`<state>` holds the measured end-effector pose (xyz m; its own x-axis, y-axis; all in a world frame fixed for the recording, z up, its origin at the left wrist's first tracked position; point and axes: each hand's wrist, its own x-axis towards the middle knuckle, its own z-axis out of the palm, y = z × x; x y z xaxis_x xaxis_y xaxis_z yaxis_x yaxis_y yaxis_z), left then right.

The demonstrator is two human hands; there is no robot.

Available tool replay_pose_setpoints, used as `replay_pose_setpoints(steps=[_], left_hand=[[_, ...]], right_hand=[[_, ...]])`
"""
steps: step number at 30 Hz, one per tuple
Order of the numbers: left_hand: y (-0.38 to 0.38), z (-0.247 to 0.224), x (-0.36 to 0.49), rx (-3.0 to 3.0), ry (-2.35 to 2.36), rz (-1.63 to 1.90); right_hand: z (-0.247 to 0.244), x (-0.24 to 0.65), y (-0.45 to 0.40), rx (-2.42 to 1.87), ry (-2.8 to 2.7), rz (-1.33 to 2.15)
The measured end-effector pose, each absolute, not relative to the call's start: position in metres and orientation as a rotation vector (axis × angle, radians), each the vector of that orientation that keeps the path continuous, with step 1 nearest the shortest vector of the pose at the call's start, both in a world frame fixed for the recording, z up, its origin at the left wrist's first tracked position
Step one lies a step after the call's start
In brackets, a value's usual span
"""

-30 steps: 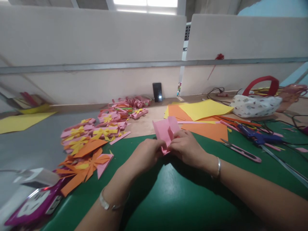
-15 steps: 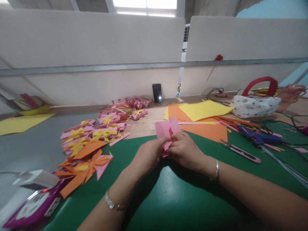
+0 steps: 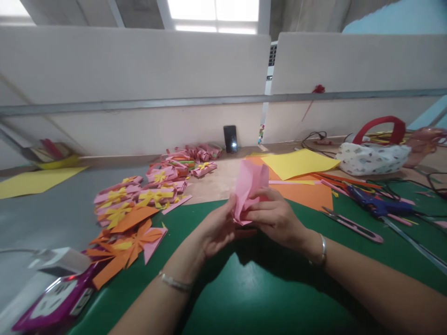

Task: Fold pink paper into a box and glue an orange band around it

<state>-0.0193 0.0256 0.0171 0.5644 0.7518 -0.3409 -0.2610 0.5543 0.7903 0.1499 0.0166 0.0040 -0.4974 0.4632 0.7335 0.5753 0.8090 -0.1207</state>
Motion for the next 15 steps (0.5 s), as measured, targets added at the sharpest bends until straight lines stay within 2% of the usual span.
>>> replay_pose_setpoints(steps=[10,15], left_hand=[[0.022,0.018,-0.014,0.627,0.653,0.857],[0.022,0.025,-0.016,0.712,0.708,0.869]], right_hand=[[0.016,0.155,0.011,-0.627,-2.126,0.061],[0.019,0.166,0.022,-1.026,-1.646,0.148]])
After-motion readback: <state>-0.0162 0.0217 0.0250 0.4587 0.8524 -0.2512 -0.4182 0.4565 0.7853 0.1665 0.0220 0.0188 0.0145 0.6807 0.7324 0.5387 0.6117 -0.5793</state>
